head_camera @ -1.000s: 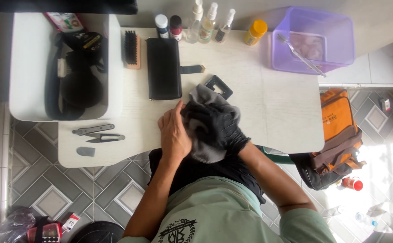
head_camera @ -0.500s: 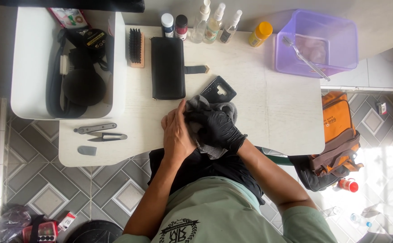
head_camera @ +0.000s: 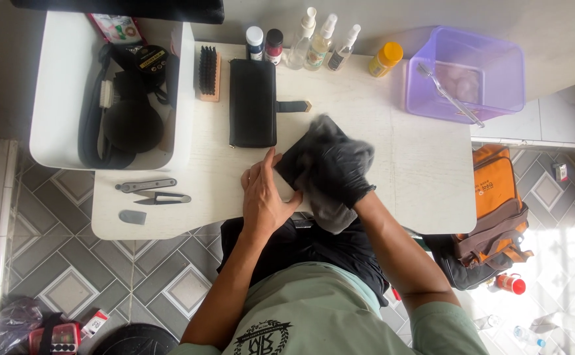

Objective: Cleaning and inspecting a phone case and a wallet using a cloth and liquid cleaner.

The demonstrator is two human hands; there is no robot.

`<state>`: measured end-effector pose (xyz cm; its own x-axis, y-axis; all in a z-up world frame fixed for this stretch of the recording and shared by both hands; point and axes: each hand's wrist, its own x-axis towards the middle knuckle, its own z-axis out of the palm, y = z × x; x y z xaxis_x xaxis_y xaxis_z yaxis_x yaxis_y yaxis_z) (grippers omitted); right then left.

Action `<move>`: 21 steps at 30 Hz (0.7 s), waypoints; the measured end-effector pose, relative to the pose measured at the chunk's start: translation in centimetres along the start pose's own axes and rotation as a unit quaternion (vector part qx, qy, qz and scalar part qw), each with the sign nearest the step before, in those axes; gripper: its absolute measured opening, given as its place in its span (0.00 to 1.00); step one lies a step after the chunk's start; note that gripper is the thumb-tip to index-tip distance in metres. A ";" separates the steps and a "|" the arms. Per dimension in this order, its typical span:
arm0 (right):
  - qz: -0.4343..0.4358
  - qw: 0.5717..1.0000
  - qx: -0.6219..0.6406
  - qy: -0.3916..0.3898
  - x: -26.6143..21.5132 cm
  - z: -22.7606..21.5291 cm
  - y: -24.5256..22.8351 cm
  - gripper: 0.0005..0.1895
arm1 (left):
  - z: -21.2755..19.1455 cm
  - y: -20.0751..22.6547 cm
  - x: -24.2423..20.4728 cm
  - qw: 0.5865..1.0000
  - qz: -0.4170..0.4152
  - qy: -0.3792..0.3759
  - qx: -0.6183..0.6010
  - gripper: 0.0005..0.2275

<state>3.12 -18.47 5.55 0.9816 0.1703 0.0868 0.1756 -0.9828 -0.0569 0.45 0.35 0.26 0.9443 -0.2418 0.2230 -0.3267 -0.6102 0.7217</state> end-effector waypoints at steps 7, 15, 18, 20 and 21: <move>-0.154 0.954 0.247 0.074 0.6 5.8 1.4 0.26 | -0.1 0.1 0.1 1.000 0.008 -0.005 0.006 0.49; -0.011 0.988 0.132 0.075 2.6 6.3 5.6 0.27 | 0.6 0.6 0.1 0.999 -0.024 0.018 0.019 0.44; 0.036 0.999 0.018 0.021 0.9 4.9 6.2 0.27 | 1.1 0.5 -0.1 0.999 -0.029 0.029 0.025 0.44; 0.062 0.998 0.006 0.006 0.1 5.4 5.9 0.26 | 1.3 0.6 0.0 0.998 -0.031 0.038 0.026 0.44; 0.088 0.996 -0.006 -0.009 -0.2 5.7 5.8 0.25 | 1.4 0.6 0.0 0.998 -0.033 0.045 0.028 0.44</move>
<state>4.36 -23.75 -0.46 0.9983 -0.0039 0.0590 -0.0005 -0.9983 -0.0579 0.19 -1.11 -0.22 0.9626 -0.1318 0.2366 -0.2630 -0.6637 0.7003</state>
